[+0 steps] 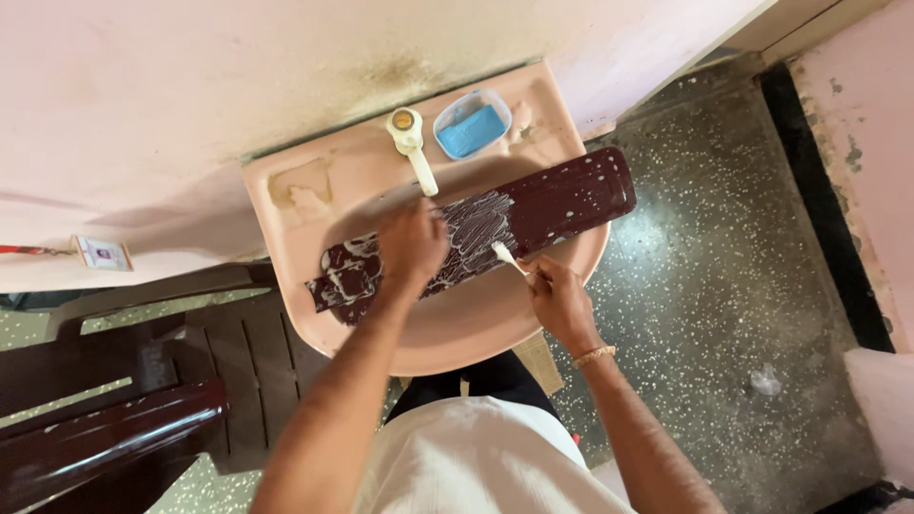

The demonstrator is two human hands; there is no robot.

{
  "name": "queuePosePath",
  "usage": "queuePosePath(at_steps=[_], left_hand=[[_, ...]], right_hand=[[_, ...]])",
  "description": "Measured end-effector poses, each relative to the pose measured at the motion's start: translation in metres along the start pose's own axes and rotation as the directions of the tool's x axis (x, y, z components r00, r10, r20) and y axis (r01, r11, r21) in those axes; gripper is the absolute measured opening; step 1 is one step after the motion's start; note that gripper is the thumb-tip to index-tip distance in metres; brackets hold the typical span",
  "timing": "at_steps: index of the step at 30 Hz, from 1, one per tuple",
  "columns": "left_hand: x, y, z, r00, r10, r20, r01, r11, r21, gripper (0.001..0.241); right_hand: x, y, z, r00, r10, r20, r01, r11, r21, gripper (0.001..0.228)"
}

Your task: The person scrubs a long, dark brown plastic chair leg with a toothbrush and soapy water in a pink sink. They repeatedly scrub the same section of the leg, creating foam, and occasionally rinse the toothbrush under the running tap.

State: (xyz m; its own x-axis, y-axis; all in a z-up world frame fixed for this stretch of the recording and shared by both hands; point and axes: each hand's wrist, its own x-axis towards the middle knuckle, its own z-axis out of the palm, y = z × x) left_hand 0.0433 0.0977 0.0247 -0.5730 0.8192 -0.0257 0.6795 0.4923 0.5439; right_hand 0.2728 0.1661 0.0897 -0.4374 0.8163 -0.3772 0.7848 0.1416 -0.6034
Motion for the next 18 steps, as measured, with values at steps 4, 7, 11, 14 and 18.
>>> queuePosePath(at_steps=[4,7,11,14,18], left_hand=[[0.011,0.037,0.011,0.99,-0.052,-0.129,0.07,0.988,0.14,0.035],[0.012,0.035,0.007,0.975,-0.11,-0.192,0.139,0.98,0.144,0.037],[0.01,0.016,-0.004,0.921,0.035,-0.387,0.022,0.989,0.143,0.03],[0.009,0.011,-0.01,0.937,-0.008,-0.35,0.065,0.986,0.151,0.032],[0.006,0.016,-0.011,0.936,-0.021,-0.352,0.061,0.993,0.104,0.033]], right_hand=[[0.004,0.006,0.013,0.991,-0.108,0.084,0.103,0.993,0.058,0.022],[0.018,0.01,0.022,0.971,-0.143,0.19,0.15,0.988,-0.021,0.019],[0.049,0.006,0.026,0.994,-0.076,-0.074,0.078,0.997,0.019,0.021],[0.057,-0.009,0.036,0.989,-0.148,-0.021,0.148,0.988,-0.035,0.028],[0.059,-0.025,0.024,0.986,-0.132,-0.105,0.154,0.955,0.254,0.021]])
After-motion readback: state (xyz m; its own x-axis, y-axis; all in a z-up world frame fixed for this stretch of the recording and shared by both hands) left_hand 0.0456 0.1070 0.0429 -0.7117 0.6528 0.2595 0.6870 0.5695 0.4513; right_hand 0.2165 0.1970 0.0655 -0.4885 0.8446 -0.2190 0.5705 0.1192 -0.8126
